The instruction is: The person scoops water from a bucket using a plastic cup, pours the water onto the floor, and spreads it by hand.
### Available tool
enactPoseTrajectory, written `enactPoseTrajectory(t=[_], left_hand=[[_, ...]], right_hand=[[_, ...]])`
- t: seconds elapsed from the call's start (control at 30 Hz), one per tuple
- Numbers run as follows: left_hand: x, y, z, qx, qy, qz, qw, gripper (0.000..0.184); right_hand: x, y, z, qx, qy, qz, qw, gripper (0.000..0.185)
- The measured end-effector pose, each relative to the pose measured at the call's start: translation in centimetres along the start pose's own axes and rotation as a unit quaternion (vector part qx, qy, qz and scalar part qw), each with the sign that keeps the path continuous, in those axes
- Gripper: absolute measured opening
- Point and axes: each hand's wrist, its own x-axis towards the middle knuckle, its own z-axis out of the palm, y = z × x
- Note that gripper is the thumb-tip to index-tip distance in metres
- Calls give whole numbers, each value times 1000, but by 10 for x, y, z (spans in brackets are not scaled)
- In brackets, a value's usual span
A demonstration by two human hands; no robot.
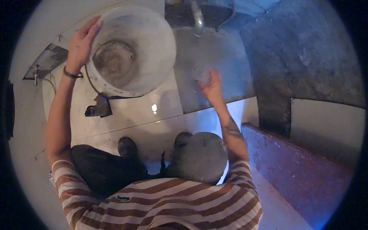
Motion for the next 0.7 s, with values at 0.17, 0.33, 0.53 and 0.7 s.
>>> enactPoseTrajectory(t=[0.17, 0.33, 0.53, 0.7], left_hand=[[-2, 4, 0, 22, -27, 8, 999, 62], [-8, 10, -4, 40, -17, 38, 998, 66], [-11, 2, -7, 36, -15, 30, 999, 60], [-15, 5, -19, 23, -29, 32, 999, 71]], right_hand=[[53, -192, -55, -239, 15, -254, 937, 71], [84, -274, -28, -353, -2, -396, 848, 64], [94, -277, -41, -376, 39, -399, 835, 65], [49, -133, -64, -193, -1, -189, 963, 70]])
